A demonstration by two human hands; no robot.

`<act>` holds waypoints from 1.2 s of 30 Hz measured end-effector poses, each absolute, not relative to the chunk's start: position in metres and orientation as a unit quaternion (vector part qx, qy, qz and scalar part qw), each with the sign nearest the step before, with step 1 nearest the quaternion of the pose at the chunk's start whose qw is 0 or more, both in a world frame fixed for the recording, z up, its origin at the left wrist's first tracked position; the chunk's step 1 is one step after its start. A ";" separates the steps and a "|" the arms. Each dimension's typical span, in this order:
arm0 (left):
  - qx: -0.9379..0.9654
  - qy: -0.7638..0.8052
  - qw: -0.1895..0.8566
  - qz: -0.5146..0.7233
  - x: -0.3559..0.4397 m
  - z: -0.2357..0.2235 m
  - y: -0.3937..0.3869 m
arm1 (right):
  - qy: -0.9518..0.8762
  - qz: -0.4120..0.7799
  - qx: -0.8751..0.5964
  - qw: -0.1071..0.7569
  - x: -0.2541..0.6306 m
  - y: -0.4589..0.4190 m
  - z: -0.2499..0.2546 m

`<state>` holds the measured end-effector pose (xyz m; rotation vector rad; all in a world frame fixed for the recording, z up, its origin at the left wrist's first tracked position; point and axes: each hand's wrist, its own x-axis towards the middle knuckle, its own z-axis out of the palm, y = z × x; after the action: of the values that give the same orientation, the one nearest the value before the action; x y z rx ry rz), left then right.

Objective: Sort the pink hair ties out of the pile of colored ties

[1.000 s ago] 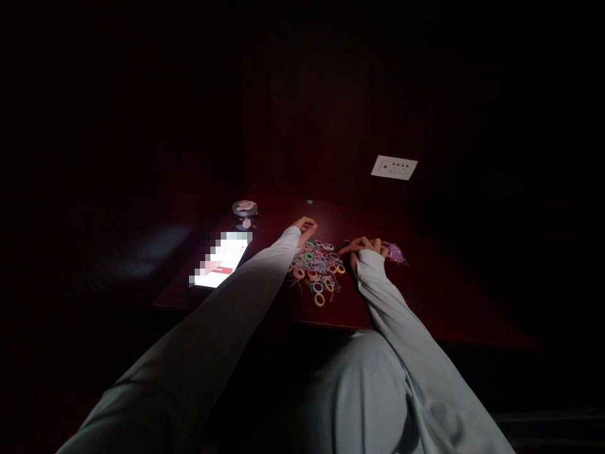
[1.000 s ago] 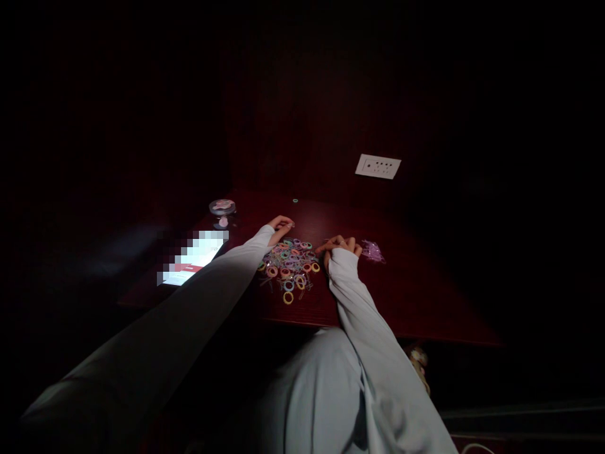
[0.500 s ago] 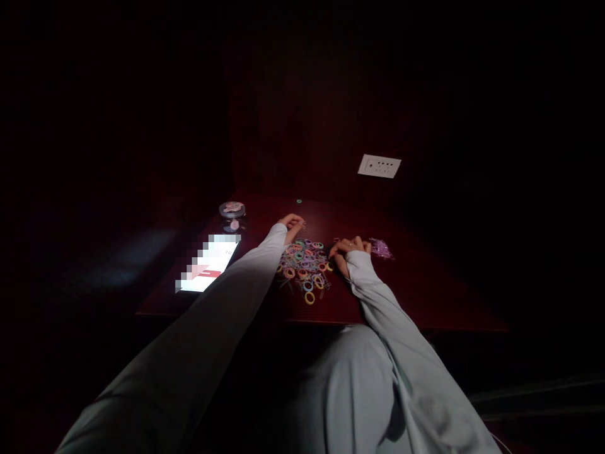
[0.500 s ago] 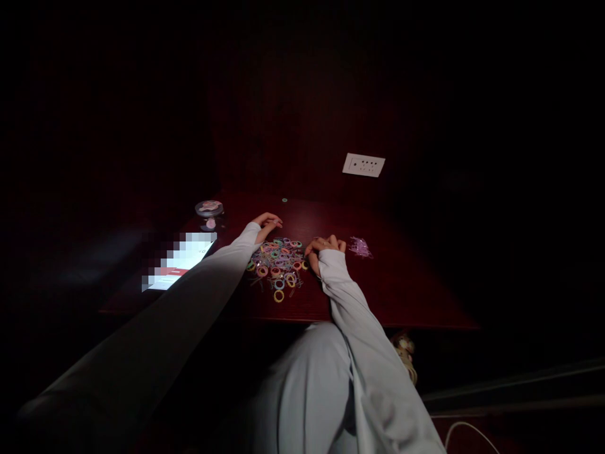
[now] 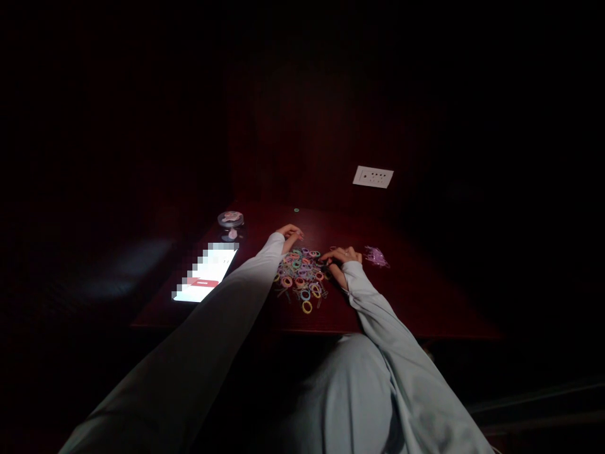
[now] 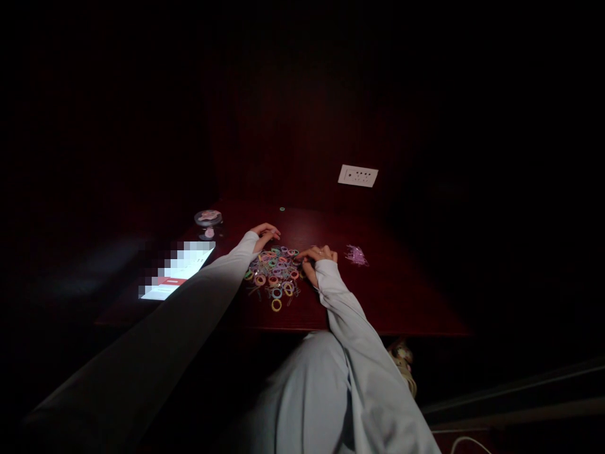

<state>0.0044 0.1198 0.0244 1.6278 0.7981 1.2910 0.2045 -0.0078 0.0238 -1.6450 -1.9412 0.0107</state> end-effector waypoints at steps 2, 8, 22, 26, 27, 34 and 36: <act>0.653 0.320 0.447 0.521 0.004 0.026 0.119 | -0.725 -0.017 -0.626 0.287 0.206 -0.008 0.022; 0.671 0.329 0.432 0.505 0.004 0.025 0.114 | -0.754 -0.034 -0.609 0.244 0.208 -0.006 0.015; 0.889 0.196 0.260 0.321 -0.004 0.018 0.103 | -0.747 -0.034 -0.616 0.247 0.205 -0.010 0.025; 0.930 0.172 0.212 0.245 -0.007 0.016 0.102 | -0.751 -0.023 -0.618 0.231 0.207 -0.005 0.022; 0.936 0.187 0.195 0.224 -0.007 0.016 0.102 | -0.751 -0.017 -0.618 0.233 0.207 -0.004 0.020; 0.945 0.229 0.139 0.186 -0.011 0.022 0.096 | -0.753 0.031 -0.600 0.269 0.207 -0.004 0.016; 0.945 0.235 0.127 0.190 -0.013 0.025 0.094 | -0.753 0.045 -0.593 0.283 0.207 -0.004 0.016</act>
<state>-0.0131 0.0938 0.0252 2.7508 0.6838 0.5519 0.2069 -0.0038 0.0159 -1.5865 -2.0152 0.1205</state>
